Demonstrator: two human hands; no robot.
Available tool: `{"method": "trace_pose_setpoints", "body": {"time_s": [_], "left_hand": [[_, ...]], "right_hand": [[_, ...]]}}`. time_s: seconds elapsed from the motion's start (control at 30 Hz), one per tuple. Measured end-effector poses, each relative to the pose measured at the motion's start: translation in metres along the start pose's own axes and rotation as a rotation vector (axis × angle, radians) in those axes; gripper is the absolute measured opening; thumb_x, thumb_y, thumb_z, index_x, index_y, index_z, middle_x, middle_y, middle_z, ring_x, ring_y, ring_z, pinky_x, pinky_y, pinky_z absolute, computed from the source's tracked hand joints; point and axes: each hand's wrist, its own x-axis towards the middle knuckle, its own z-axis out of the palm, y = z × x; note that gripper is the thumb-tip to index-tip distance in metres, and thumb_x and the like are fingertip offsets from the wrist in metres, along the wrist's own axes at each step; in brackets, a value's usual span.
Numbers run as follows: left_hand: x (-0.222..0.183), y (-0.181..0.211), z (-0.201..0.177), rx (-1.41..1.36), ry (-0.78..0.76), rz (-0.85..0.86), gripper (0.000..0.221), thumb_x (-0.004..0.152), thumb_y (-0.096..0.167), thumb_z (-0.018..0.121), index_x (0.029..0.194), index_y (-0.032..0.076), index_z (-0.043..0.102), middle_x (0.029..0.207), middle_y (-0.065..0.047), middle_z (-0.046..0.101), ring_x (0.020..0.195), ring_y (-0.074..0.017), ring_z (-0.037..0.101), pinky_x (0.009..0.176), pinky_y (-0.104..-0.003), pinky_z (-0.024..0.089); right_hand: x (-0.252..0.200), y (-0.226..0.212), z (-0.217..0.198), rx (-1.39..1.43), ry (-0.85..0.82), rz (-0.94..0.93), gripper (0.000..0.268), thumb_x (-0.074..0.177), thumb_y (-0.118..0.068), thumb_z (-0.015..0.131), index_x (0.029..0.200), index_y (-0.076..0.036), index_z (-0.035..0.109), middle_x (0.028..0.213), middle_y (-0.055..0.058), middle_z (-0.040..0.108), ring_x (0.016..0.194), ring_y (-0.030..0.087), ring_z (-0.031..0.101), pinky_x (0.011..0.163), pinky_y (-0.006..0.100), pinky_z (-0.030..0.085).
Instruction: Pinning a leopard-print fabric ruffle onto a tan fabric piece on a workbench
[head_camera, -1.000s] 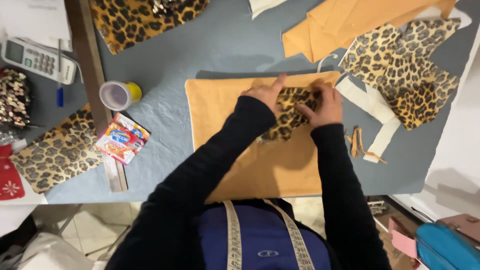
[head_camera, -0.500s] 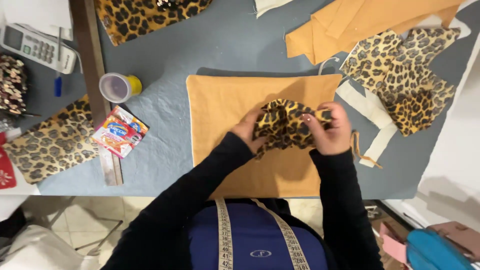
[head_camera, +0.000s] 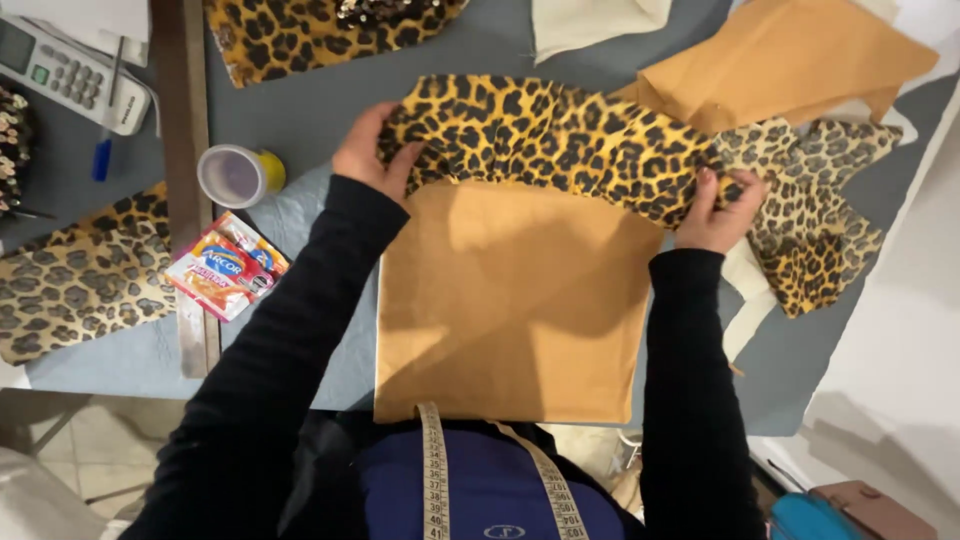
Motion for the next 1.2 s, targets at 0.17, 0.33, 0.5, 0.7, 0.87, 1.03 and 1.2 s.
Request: {"method": "trace_pose_setpoints", "body": {"time_s": [0.17,0.33,0.5,0.7,0.87,1.03,1.2], "left_hand": [[0.001,-0.022,0.023,0.187,-0.007,-0.036,0.054,0.091,0.033,0.081,0.139,0.02,0.059,0.118,-0.013,0.07,0.11,-0.0377,0.069,0.097,-0.049,0.056],[0.0,-0.04,0.049,0.309,0.048,0.003,0.053,0.096,0.047,0.074,0.143,0.033,0.055,0.118,-0.004,0.07,0.104,-0.0324,0.072,0.091,-0.047,0.059],[0.009,-0.025,0.038,0.327,0.121,0.061,0.058,0.092,0.046,0.08,0.143,0.031,0.056,0.114,0.001,0.071,0.099,-0.026,0.073,0.088,-0.038,0.059],[-0.023,-0.025,0.011,0.224,0.168,-0.069,0.083,0.083,0.058,0.089,0.144,0.017,0.052,0.106,-0.004,0.073,0.089,-0.0266,0.074,0.08,-0.043,0.059],[-0.039,-0.039,0.018,0.386,0.169,0.033,0.057,0.074,0.054,0.091,0.102,0.007,0.077,0.097,-0.011,0.072,0.087,-0.0359,0.073,0.082,-0.044,0.055],[-0.034,-0.037,0.026,0.245,0.264,0.096,0.022,0.083,0.035,0.087,0.099,0.023,0.08,0.102,0.002,0.072,0.089,-0.028,0.071,0.082,-0.035,0.056],[-0.035,-0.026,0.022,0.155,0.245,0.017,0.009,0.094,0.027,0.078,0.102,0.022,0.078,0.091,0.0,0.075,0.085,-0.0295,0.072,0.076,-0.036,0.059]], "right_hand": [[-0.014,0.03,0.025,-0.282,-0.054,0.003,0.032,0.104,-0.024,0.08,0.119,-0.01,0.056,0.094,0.026,0.069,0.089,0.051,0.07,0.078,0.053,0.056],[-0.004,0.03,0.034,-0.268,-0.016,-0.037,0.033,0.1,-0.019,0.087,0.116,-0.015,0.058,0.097,0.019,0.074,0.089,0.044,0.072,0.081,0.046,0.058],[0.005,-0.015,0.036,-0.358,-0.092,-0.325,0.062,0.097,-0.016,0.094,0.139,0.003,0.054,0.123,0.033,0.06,0.111,0.052,0.06,0.099,0.057,0.048],[-0.045,-0.116,0.108,0.124,-0.646,-0.54,0.025,0.095,-0.019,0.07,0.118,-0.021,0.081,0.111,0.004,0.073,0.1,0.029,0.069,0.097,0.038,0.055],[-0.069,-0.112,0.142,0.084,-0.751,-0.579,0.026,0.104,-0.019,0.064,0.127,-0.02,0.076,0.117,0.004,0.071,0.108,0.026,0.068,0.099,0.04,0.057],[-0.067,-0.11,0.142,0.1,-0.736,-0.604,0.025,0.103,-0.02,0.066,0.126,-0.02,0.077,0.115,0.003,0.07,0.105,0.026,0.067,0.097,0.041,0.057],[-0.066,-0.113,0.151,0.089,-0.607,-0.669,0.02,0.101,-0.024,0.072,0.12,-0.025,0.08,0.109,-0.002,0.069,0.096,0.02,0.067,0.09,0.037,0.057]]}}
